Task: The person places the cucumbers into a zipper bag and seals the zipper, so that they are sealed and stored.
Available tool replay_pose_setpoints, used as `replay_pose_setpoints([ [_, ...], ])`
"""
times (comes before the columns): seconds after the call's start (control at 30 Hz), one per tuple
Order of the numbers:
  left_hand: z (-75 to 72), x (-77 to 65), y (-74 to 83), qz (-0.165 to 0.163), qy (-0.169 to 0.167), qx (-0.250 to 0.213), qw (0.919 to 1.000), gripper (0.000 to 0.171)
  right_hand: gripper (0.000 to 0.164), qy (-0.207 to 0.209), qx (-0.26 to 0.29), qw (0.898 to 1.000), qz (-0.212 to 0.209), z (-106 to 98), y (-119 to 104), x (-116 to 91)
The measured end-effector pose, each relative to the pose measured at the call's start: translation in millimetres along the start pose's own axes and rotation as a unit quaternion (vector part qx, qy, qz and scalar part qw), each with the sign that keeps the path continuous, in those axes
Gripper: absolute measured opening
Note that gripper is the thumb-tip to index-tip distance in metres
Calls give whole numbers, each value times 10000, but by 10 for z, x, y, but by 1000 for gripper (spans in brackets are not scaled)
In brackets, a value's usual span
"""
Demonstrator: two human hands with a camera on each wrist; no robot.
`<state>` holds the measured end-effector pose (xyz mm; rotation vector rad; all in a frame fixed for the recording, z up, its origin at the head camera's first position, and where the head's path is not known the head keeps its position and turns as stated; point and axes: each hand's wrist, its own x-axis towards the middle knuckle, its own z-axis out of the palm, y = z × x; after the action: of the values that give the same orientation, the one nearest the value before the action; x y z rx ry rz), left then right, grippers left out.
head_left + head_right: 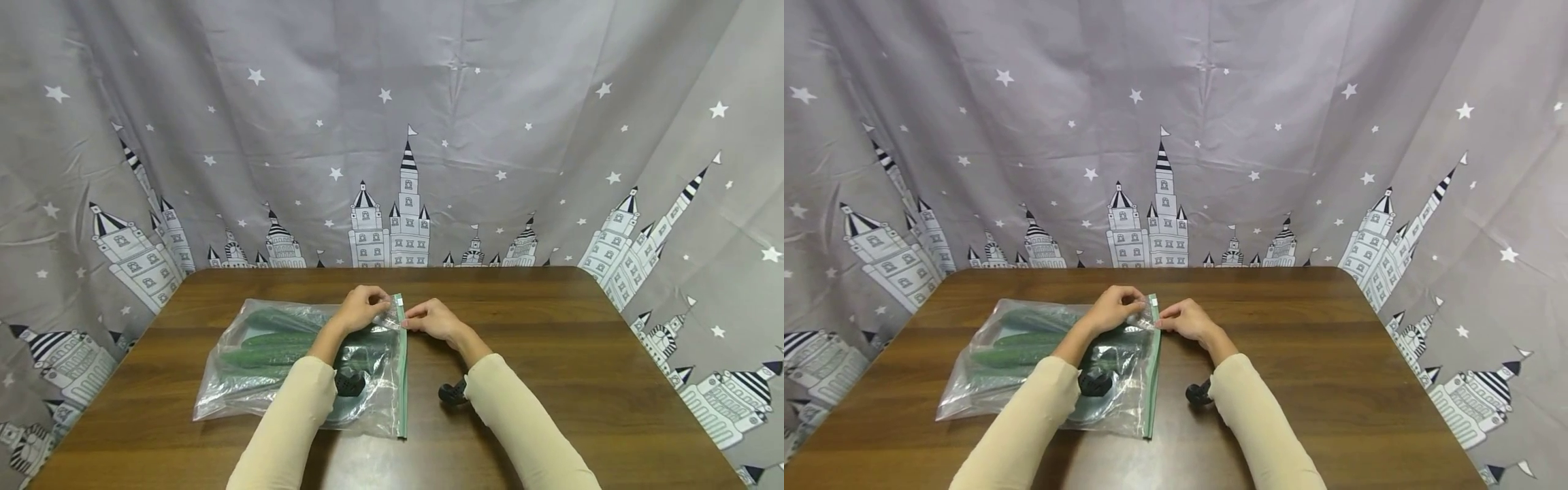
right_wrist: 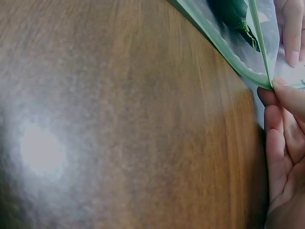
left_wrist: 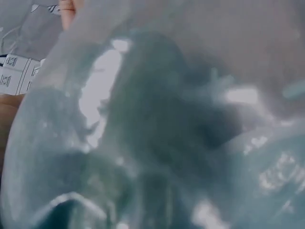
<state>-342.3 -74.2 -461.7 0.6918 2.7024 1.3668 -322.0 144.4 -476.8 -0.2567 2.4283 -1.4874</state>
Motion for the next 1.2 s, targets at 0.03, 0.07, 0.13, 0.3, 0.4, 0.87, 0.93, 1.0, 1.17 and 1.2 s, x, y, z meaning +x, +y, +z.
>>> replay_pose_setpoints([
  [0.03, 3, -3, -10, -11, 26, -85, 10000, 9, 17, 41, 8, 10000, -1, 10, 4, -1],
  [0.07, 11, -9, -22, -22, 44, -121, 9999, 8, 17, 56, -2, 10000, -12, 22, 15, -2],
  [0.13, 33, -35, -49, -66, 77, -112, 9999, 7, 16, 27, -25, 10000, -65, 52, 38, -9],
  [0.3, 34, -91, -71, -153, 242, 23, 9996, 5, 19, -114, -53, 9996, -261, 111, 51, -13],
  [0.4, 22, -71, -56, -32, 335, -52, 9994, 5, 19, 13, 10, 9997, -241, 94, 26, -2],
  [0.87, 39, -15, -15, -89, 446, -411, 9981, 11, 28, 779, 905, 9916, -504, 187, -7, 104],
  [0.93, 33, -13, -30, -104, 438, -439, 9980, 11, 27, 830, 840, 9917, -507, 206, -4, 107],
  [1.0, 23, -8, -45, -99, 437, -442, 9980, 11, 28, 853, 799, 9918, -508, 224, -7, 113],
  [1.17, 7, 19, -72, 77, 412, -445, 9981, 11, 28, 930, 755, 9911, -581, 239, -28, 120],
  [1.2, 7, 26, -76, 100, 408, -444, 9981, 11, 28, 949, 759, 9909, -587, 238, -33, 120],
])
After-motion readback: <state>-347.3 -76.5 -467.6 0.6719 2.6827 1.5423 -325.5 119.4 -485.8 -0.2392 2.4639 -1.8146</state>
